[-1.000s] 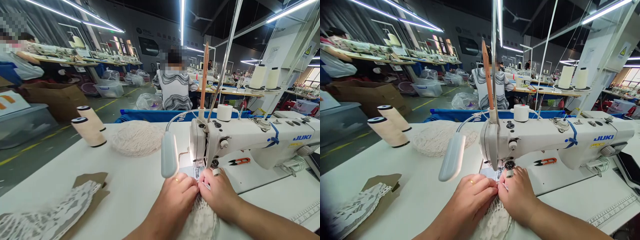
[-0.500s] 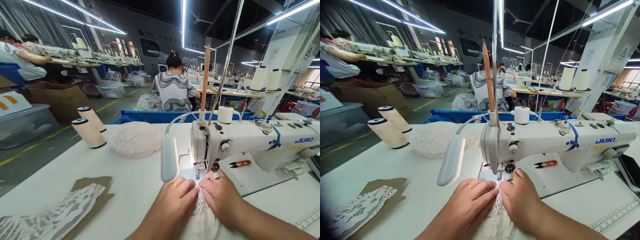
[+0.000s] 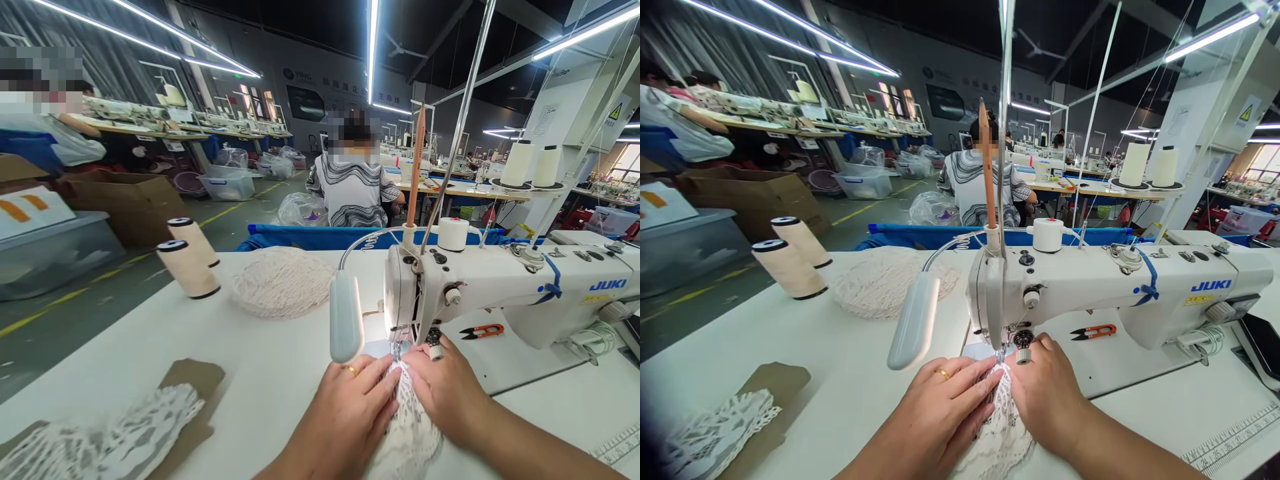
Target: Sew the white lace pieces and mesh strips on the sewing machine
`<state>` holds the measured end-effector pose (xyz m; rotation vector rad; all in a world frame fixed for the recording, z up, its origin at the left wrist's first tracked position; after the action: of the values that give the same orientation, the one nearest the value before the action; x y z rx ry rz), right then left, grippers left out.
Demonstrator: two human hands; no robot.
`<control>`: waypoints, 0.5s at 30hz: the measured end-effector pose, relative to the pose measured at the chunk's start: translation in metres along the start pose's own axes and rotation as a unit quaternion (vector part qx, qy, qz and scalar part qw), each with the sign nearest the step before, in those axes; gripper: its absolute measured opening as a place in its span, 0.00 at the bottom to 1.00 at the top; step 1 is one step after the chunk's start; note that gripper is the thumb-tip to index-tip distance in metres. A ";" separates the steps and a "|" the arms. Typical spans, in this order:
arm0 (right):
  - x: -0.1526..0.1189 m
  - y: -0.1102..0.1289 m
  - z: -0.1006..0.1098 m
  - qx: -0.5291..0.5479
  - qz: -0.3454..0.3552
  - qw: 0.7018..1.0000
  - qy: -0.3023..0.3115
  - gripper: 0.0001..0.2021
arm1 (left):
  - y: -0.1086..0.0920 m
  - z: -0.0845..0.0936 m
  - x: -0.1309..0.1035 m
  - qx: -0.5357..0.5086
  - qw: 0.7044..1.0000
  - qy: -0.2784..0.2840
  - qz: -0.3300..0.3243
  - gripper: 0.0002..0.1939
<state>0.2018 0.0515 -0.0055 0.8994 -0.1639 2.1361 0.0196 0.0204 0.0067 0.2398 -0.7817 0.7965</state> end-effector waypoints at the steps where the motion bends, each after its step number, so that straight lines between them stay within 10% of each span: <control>1: 0.000 -0.001 0.000 0.001 -0.001 1.000 0.001 0.09 | 0.000 -0.001 -0.001 0.004 1.000 -0.007 0.000 0.14; 15: 0.001 -0.003 -0.002 0.008 -0.017 0.999 0.027 0.08 | 0.007 -0.012 -0.010 0.008 1.000 -0.023 0.016 0.16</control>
<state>0.2025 0.0551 -0.0062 0.8475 -0.1033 2.1299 0.0166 0.0252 -0.0095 0.2612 -0.8248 0.8310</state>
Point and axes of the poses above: each hand's wrist, its own x-axis towards the middle knuckle, its own z-axis out of the back of the hand, y = z × x, the point moved 3 cm from there along x, towards the middle knuckle, and after that the axes turned 9 degrees about -y, right-handed, at the moved point
